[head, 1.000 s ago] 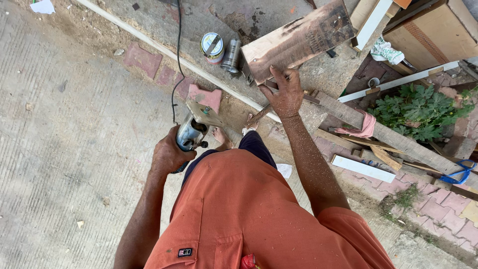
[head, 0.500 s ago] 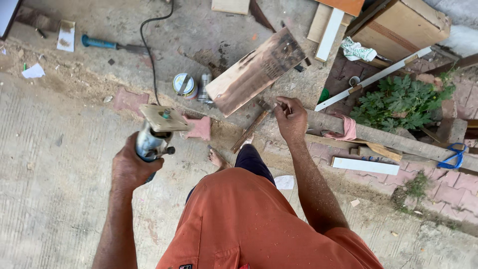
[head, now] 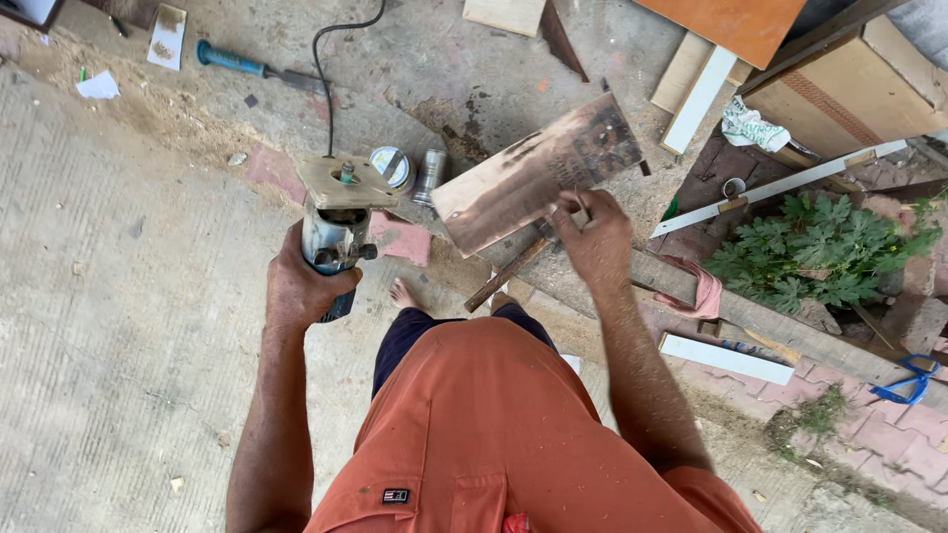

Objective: The person assembles a wooden cabinet by routing edges, fitting a metal strip, and hammering nails. They use a router, hammer, and screwdriver to join parts and secure the structure.

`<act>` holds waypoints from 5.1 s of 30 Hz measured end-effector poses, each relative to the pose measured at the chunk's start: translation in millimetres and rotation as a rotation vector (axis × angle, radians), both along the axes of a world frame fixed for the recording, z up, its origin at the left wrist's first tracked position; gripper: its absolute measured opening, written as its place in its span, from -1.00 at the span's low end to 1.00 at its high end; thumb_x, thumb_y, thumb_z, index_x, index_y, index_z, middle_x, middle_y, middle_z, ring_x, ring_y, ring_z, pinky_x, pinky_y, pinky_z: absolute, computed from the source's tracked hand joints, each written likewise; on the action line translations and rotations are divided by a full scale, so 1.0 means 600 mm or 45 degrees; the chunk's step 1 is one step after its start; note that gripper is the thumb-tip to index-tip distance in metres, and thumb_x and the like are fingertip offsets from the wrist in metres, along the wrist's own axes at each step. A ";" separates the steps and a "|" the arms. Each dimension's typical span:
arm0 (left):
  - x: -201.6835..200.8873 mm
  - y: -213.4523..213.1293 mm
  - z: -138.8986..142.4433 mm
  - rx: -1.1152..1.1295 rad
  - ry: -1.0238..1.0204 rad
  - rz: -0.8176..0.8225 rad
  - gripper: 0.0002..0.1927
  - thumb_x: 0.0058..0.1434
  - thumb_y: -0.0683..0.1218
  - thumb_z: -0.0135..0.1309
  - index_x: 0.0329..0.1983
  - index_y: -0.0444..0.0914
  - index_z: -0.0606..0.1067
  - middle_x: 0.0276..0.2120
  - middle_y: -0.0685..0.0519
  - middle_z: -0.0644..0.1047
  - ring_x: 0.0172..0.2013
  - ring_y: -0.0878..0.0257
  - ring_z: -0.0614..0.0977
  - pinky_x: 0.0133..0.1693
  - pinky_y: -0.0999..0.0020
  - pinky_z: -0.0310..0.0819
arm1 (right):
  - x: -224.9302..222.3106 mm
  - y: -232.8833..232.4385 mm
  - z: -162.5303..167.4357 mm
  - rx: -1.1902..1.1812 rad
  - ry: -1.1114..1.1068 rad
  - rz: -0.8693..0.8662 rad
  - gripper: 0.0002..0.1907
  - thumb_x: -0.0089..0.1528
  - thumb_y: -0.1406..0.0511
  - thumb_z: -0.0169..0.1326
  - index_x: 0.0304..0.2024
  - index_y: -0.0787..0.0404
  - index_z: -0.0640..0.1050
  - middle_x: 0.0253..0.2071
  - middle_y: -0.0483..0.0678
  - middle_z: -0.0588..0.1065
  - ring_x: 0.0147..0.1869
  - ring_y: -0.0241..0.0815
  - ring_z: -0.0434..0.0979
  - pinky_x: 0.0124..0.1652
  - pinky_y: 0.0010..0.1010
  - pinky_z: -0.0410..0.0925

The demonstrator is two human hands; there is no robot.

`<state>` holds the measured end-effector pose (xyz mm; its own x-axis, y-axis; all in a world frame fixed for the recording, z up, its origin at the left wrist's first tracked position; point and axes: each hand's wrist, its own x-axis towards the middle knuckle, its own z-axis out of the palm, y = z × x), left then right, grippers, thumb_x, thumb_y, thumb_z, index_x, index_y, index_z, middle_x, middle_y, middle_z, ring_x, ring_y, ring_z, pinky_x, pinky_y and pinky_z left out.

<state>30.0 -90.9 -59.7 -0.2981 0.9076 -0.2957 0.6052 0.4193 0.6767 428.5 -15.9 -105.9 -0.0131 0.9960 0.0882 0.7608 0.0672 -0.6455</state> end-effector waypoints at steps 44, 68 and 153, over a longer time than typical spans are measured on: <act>-0.293 -0.015 -0.131 -0.209 -0.199 -0.312 0.04 -0.27 0.10 0.43 0.34 -0.29 0.35 -0.08 -0.24 0.64 -0.06 -0.10 0.69 -0.05 0.02 0.58 | -0.209 0.022 0.044 -0.625 -0.577 -0.610 0.11 0.02 0.04 0.36 0.50 0.07 0.09 0.58 0.22 -0.09 0.31 0.22 0.44 -0.11 -0.11 0.63; -0.346 0.002 -0.126 -0.194 -0.166 -0.366 0.02 -0.25 0.10 0.40 0.36 -0.21 0.34 -0.08 -0.21 0.64 -0.07 -0.10 0.70 -0.06 0.01 0.59 | -0.145 0.084 0.074 -0.719 -0.657 -0.528 0.47 -0.14 -0.09 0.50 0.60 -0.14 -0.14 0.40 0.23 0.25 0.30 0.24 0.45 0.14 0.07 0.44; -0.136 0.449 0.011 0.031 1.031 -2.041 0.08 -0.24 0.22 0.52 0.36 -0.09 0.29 -0.08 -0.07 0.58 -0.09 0.04 0.66 0.05 0.00 0.46 | -0.207 0.051 -0.023 0.169 -0.710 -0.136 -0.51 0.37 -0.03 0.22 0.25 0.01 0.57 0.09 -0.12 0.60 -0.03 -0.14 0.68 -0.19 -0.24 0.56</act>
